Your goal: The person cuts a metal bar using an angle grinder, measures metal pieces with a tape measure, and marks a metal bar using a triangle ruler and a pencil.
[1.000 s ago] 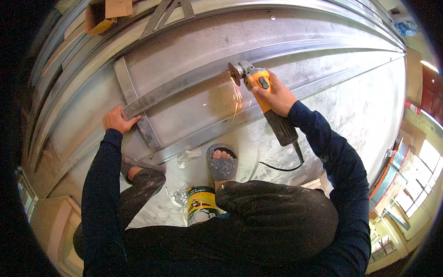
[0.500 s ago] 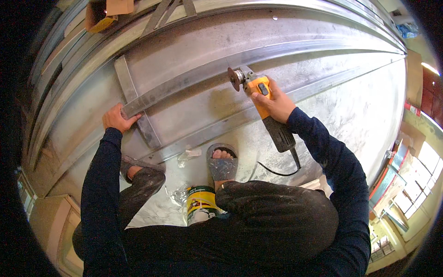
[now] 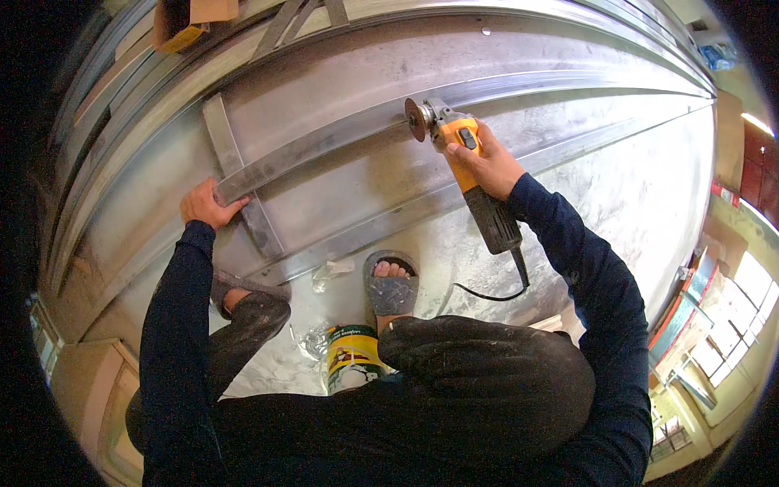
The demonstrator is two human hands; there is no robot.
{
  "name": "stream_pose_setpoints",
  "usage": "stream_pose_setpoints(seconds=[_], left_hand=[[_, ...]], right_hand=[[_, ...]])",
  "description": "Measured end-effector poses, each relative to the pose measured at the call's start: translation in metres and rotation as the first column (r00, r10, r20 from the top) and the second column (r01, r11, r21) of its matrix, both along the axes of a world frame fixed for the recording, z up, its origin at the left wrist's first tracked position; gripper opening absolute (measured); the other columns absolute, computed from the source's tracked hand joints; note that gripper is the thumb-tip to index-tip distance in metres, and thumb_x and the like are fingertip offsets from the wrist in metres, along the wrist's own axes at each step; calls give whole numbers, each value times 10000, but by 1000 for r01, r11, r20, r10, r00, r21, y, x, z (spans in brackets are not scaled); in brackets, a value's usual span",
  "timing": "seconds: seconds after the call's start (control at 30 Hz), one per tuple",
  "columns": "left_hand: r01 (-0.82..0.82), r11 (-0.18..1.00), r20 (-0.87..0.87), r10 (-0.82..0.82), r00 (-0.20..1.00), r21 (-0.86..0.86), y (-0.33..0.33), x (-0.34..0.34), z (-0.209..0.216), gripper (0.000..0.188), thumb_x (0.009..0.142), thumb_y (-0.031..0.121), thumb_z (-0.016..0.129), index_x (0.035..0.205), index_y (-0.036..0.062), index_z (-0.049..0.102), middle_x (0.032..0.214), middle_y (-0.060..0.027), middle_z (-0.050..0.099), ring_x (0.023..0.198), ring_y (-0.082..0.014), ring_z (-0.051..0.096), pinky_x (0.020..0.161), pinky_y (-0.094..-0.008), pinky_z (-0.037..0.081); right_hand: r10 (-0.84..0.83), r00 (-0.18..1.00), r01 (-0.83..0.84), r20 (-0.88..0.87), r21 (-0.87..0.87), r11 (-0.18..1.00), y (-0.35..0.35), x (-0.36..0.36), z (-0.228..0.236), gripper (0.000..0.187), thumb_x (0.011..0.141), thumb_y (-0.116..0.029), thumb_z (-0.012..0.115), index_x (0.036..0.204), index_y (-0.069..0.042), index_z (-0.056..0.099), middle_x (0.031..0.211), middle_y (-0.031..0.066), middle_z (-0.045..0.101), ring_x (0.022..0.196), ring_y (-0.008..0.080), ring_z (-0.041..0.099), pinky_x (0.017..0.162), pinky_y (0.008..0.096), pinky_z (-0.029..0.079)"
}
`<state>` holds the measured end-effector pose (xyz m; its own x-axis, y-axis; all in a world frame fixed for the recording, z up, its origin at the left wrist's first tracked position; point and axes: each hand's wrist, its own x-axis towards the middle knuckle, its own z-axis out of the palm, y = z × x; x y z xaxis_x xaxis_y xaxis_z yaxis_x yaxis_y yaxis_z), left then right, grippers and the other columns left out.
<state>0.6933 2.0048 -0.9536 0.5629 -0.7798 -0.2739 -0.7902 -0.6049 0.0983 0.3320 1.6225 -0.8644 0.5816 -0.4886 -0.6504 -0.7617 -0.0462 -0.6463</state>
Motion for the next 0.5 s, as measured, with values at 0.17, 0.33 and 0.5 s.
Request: stream_pose_setpoints(seconds=[0.17, 0.33, 0.5], left_hand=[[-3, 1000, -28, 3, 1000, -26, 0, -1, -1, 672, 598, 716, 757, 747, 75, 622, 661, -134, 631, 631, -338, 637, 580, -434, 501], [21, 999, 31, -19, 999, -48, -3, 1, 3, 675, 599, 719, 755, 737, 74, 613, 661, -132, 628, 638, -333, 640, 589, -435, 503], [16, 999, 24, -15, 1000, -42, -2, 1, 0, 688, 596, 726, 752, 748, 70, 610, 668, -132, 628, 642, -333, 642, 596, -437, 506]], right_hand=[[-13, 1000, 13, -18, 16, 1000, 0, 0, -6, 671, 952, -379, 610, 1456, -51, 312, 1173, 170, 606, 1060, 233, 607, 917, 340, 487], [-3, 1000, 3, -2, 20, 1000, -2, 4, 3, 684, 950, -386, 612, 1461, -49, 306, 1184, 171, 603, 1066, 233, 605, 916, 340, 488], [9, 1000, -9, -14, 20, 1000, -5, 2, -3, 697, 949, -388, 614, 1469, -49, 296, 1184, 178, 603, 1065, 240, 610, 918, 339, 490]])
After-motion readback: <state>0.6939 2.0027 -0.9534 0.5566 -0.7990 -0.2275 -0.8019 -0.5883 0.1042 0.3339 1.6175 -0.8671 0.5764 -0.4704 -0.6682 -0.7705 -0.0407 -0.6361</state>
